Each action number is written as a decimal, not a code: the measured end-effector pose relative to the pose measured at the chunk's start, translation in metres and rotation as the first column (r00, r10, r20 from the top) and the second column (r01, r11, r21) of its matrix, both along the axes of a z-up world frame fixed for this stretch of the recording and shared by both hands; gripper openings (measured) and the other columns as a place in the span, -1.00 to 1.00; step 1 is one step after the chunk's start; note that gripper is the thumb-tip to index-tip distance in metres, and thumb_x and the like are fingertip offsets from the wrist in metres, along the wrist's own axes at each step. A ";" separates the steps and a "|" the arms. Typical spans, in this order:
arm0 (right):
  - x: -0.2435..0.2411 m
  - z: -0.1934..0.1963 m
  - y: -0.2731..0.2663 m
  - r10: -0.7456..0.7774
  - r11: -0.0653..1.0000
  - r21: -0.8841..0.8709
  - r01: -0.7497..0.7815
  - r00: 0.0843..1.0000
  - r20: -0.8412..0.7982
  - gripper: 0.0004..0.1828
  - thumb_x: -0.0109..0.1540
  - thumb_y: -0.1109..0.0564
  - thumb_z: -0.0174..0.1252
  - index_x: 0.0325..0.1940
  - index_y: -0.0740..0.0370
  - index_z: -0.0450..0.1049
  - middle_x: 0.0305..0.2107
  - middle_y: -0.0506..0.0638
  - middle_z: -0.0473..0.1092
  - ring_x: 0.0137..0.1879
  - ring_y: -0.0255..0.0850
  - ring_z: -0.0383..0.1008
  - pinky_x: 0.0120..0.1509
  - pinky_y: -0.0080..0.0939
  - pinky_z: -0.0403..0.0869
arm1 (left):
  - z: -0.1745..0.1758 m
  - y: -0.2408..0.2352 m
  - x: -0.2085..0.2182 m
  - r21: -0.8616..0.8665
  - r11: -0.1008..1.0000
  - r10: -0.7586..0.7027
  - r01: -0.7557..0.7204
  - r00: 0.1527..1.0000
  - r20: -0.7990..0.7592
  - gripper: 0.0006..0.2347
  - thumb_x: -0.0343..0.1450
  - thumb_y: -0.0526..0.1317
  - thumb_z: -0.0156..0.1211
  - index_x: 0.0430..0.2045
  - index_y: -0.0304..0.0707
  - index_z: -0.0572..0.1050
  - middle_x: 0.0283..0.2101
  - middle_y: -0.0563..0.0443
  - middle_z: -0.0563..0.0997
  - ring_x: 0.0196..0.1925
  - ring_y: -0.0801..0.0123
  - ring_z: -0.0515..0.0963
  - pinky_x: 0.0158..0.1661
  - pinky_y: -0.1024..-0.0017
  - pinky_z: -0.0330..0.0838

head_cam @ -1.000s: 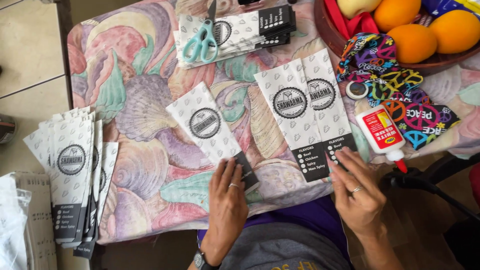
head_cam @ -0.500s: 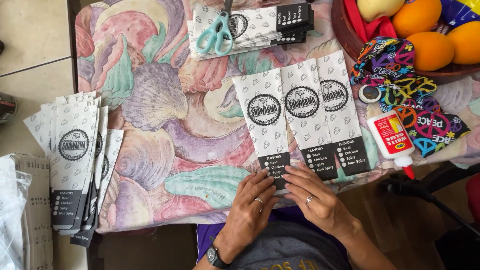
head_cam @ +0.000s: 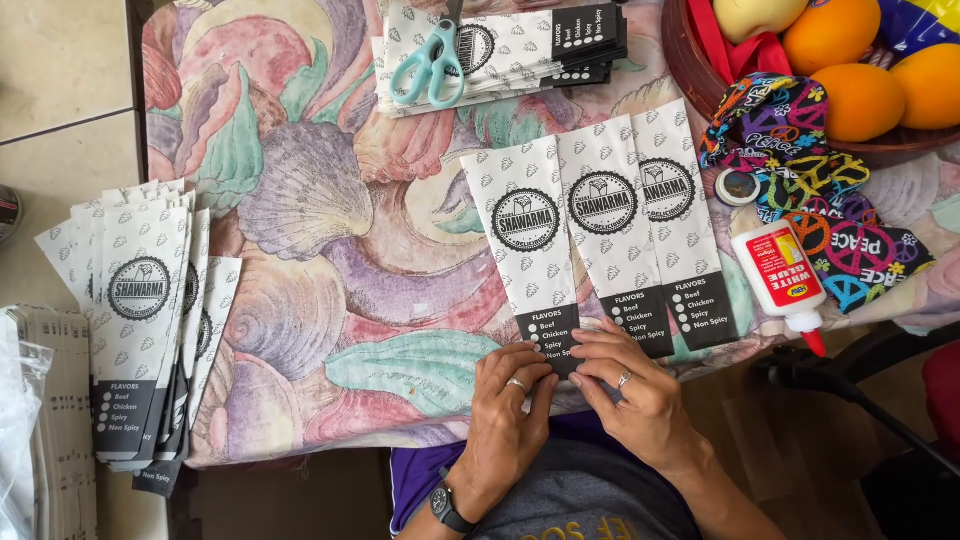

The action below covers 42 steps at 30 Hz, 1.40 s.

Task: Applying glue to the edges of paper food wraps and folding them to form sleeves.

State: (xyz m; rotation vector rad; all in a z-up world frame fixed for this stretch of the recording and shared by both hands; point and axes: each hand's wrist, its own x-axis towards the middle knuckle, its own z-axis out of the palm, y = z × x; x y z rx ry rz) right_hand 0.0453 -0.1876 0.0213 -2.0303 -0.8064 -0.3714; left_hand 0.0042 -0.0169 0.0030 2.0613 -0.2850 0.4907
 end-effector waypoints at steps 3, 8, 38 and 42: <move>0.000 0.001 0.002 -0.015 0.999 0.051 0.018 0.998 -0.056 -0.93 0.15 0.39 0.31 -0.35 0.37 0.54 -0.23 0.14 0.55 0.08 0.00 0.61 0.45 0.12 0.46 | -0.002 0.000 0.001 -0.059 0.998 -0.008 0.003 0.996 -0.085 -0.96 0.45 -0.40 0.22 -0.27 -0.34 0.55 -0.16 -0.06 0.59 0.06 0.12 0.56 0.05 0.21 0.37; -0.003 0.002 -0.004 0.031 0.998 0.066 -0.022 0.990 -0.136 -0.86 0.24 0.44 0.14 -0.19 0.37 0.55 -0.14 0.11 0.54 0.17 0.00 0.58 0.55 0.14 0.37 | -0.004 0.012 0.003 -0.093 0.992 -0.095 0.083 0.986 -0.137 -0.89 0.47 -0.45 0.12 -0.21 -0.36 0.57 -0.11 -0.08 0.60 0.07 0.11 0.54 0.07 0.22 0.38; -0.008 -0.001 -0.027 -0.093 0.987 -0.116 0.110 0.985 0.145 -0.70 0.28 0.38 0.17 0.11 0.41 0.51 0.16 0.22 0.44 0.35 0.14 0.46 0.62 0.25 0.30 | -0.030 0.148 0.018 0.525 0.798 0.223 -0.296 0.954 0.200 -0.35 0.25 -0.64 -0.14 0.33 -0.30 0.31 0.36 -0.27 0.38 0.48 -0.12 0.27 0.44 -0.15 0.11; -0.007 -0.013 -0.027 -0.064 0.983 -0.164 0.088 0.987 0.146 -0.69 0.25 0.35 0.22 0.09 0.36 0.53 0.12 0.19 0.47 0.31 0.09 0.49 0.60 0.25 0.32 | 0.007 0.272 0.003 0.707 0.352 0.593 -0.613 0.731 0.337 -0.37 0.08 -0.73 -0.19 0.07 -0.55 0.49 0.07 -0.23 0.61 0.17 0.12 0.51 0.09 0.30 0.45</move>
